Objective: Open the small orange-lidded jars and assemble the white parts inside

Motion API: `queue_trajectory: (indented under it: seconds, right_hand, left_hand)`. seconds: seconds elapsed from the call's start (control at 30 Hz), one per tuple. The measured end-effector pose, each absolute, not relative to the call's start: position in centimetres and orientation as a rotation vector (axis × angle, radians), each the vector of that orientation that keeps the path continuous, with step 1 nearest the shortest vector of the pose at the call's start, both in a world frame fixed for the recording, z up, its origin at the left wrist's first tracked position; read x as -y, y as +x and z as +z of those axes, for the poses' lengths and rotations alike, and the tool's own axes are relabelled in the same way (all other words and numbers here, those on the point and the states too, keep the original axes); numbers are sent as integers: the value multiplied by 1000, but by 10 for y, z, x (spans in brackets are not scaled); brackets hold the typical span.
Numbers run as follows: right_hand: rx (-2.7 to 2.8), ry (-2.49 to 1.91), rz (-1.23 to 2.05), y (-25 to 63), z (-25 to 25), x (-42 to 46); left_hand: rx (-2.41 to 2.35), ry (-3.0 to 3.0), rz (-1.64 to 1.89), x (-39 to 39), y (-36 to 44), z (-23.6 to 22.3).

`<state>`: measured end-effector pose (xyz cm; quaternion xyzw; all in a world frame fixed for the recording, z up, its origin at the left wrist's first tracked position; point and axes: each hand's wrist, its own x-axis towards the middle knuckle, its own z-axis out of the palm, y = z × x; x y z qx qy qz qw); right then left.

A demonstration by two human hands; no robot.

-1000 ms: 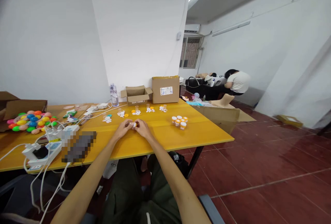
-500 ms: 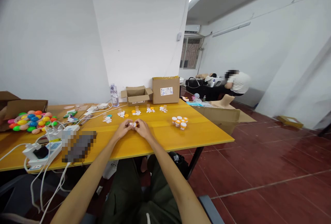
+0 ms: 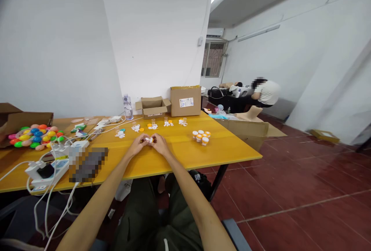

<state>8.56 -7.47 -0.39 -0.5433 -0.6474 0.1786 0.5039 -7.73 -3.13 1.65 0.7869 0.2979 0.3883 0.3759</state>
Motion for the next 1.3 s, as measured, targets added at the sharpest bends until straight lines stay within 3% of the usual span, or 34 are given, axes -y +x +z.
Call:
queue_trajectory:
  seconds: [1.3]
  right_hand:
    - [1557,-1329,474,83,-2,77]
  left_hand:
    - [-795,2036,949,34,-77,18]
